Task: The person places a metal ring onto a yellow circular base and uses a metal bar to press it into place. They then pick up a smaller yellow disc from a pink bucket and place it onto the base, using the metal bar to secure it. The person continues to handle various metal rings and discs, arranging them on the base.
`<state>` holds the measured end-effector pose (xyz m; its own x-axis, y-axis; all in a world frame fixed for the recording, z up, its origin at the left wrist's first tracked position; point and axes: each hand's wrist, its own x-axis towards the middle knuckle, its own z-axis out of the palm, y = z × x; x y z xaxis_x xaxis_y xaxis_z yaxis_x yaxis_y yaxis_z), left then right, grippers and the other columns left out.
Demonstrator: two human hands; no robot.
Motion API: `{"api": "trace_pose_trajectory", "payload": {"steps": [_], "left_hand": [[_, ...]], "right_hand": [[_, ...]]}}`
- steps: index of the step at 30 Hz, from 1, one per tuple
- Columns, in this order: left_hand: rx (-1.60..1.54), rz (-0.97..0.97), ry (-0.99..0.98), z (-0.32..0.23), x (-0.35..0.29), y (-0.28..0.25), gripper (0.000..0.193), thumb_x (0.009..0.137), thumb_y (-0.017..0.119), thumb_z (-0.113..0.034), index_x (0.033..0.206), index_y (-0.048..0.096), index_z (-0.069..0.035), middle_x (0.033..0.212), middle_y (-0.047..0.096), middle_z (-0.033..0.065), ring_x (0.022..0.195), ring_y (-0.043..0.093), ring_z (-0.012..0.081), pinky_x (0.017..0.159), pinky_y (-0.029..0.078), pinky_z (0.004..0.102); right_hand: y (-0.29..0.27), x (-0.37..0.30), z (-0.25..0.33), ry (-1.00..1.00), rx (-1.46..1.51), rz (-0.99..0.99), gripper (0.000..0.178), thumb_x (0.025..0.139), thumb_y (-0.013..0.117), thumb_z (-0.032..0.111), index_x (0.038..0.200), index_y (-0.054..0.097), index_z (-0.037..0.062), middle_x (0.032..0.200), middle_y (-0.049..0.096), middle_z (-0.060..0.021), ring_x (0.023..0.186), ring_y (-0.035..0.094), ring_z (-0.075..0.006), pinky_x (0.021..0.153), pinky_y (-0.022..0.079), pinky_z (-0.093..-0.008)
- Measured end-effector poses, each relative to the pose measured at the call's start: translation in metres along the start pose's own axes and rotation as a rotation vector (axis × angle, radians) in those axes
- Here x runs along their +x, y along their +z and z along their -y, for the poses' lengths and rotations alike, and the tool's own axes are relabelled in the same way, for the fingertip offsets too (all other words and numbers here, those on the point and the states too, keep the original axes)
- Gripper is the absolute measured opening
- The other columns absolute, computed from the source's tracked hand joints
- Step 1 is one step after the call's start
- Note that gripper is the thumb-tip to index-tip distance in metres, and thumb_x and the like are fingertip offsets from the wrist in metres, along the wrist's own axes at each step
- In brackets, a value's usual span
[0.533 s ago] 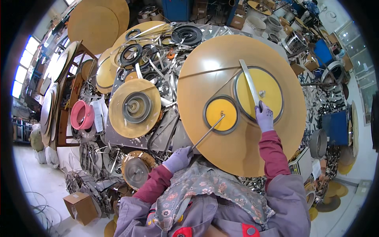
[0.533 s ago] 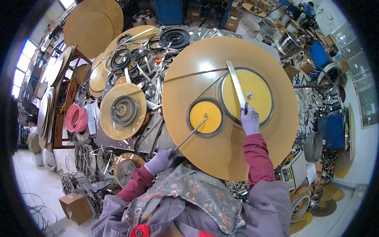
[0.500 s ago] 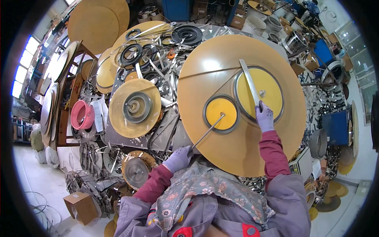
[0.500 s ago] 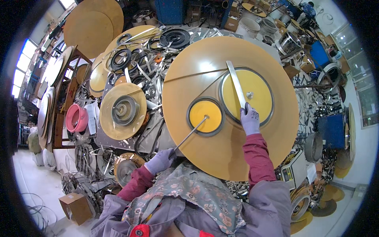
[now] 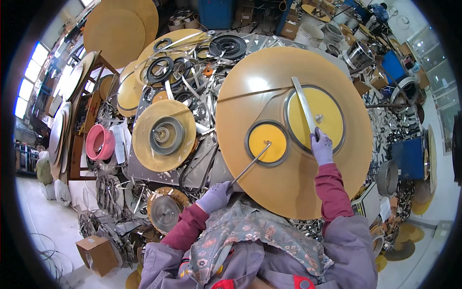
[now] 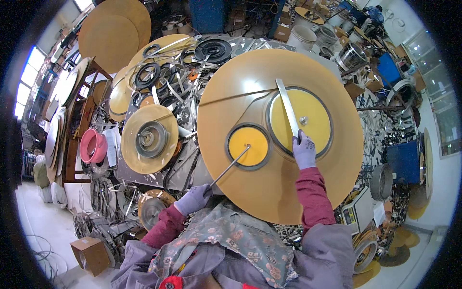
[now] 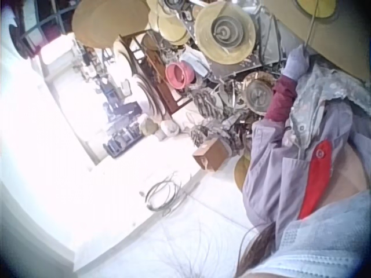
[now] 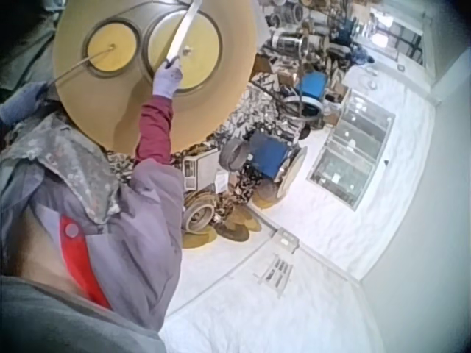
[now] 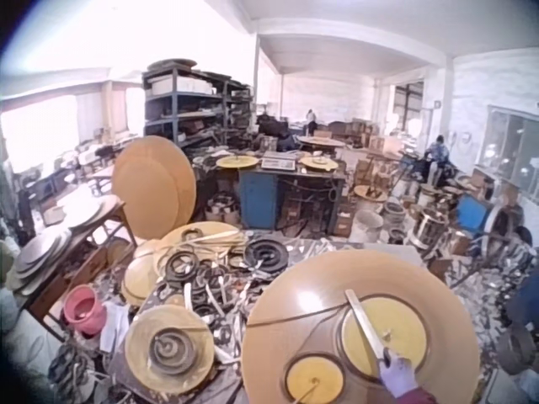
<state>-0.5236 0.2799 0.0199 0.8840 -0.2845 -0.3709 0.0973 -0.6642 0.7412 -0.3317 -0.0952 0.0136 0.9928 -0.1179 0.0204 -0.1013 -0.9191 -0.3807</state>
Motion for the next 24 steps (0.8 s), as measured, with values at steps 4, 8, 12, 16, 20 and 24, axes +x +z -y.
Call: {"api": "trace_pose_trajectory", "payload": {"steps": [4,8,12,16,20,24], "left_hand": [[0.005,-0.011,0.034,0.0029,0.001,0.0034,0.015,0.087,0.05,-0.012,0.093,0.056,0.001,0.084,0.061,0.0266,0.084,0.059,0.0455,0.072,0.046,0.0498],[0.037,-0.018,0.024,0.0027,0.0019,0.0049,0.015,0.088,0.05,-0.012,0.094,0.056,0.001,0.085,0.062,0.0265,0.084,0.059,0.0459,0.072,0.047,0.0501],[0.042,-0.025,0.049,0.0073,0.0032,0.0033,0.015,0.089,0.052,-0.015,0.094,0.053,-0.001,0.081,0.062,0.0253,0.078,0.059,0.0452,0.07,0.046,0.0516],[0.076,-0.007,0.037,0.0051,0.0028,-0.0001,0.016,0.089,0.052,-0.016,0.094,0.052,-0.001,0.081,0.062,0.0256,0.079,0.059,0.0451,0.07,0.047,0.0513],[0.06,0.004,0.019,0.0043,0.0018,0.0037,0.015,0.089,0.051,-0.015,0.094,0.055,-0.001,0.084,0.062,0.0262,0.082,0.059,0.046,0.072,0.047,0.0509],[0.041,-0.007,0.015,0.0033,0.0022,0.005,0.016,0.089,0.05,-0.015,0.094,0.056,0.0,0.085,0.062,0.0266,0.083,0.059,0.0465,0.072,0.047,0.0507]], "right_hand": [[0.0016,0.0014,-0.0035,-0.01,-0.003,-0.017,0.044,0.089,0.058,0.029,0.125,0.057,0.002,0.105,0.064,-0.0215,0.1,0.061,-0.0359,0.088,0.047,-0.0435],[-0.0025,0.0002,0.0031,0.009,-0.009,0.002,0.044,0.089,0.058,0.028,0.125,0.057,0.0013,0.106,0.064,-0.0216,0.1,0.061,-0.0355,0.089,0.047,-0.0429],[-0.0013,0.0009,-0.0003,-0.006,0.006,-0.014,0.044,0.089,0.058,0.027,0.124,0.057,0.001,0.105,0.064,-0.0213,0.099,0.062,-0.0349,0.088,0.047,-0.043],[-0.0036,-0.0007,0.0038,-0.004,0.01,-0.012,0.043,0.089,0.058,0.026,0.124,0.057,0.0009,0.105,0.064,-0.0213,0.098,0.062,-0.035,0.088,0.048,-0.0429],[-0.002,0.001,0.0023,-0.01,0.01,-0.018,0.043,0.089,0.059,0.026,0.124,0.057,0.0008,0.104,0.064,-0.0214,0.098,0.062,-0.0352,0.088,0.048,-0.0428],[-0.0006,0.0014,0.0003,-0.014,-0.006,-0.012,0.044,0.089,0.059,0.027,0.125,0.057,0.0014,0.104,0.064,-0.0217,0.099,0.062,-0.0354,0.088,0.048,-0.043]]}}
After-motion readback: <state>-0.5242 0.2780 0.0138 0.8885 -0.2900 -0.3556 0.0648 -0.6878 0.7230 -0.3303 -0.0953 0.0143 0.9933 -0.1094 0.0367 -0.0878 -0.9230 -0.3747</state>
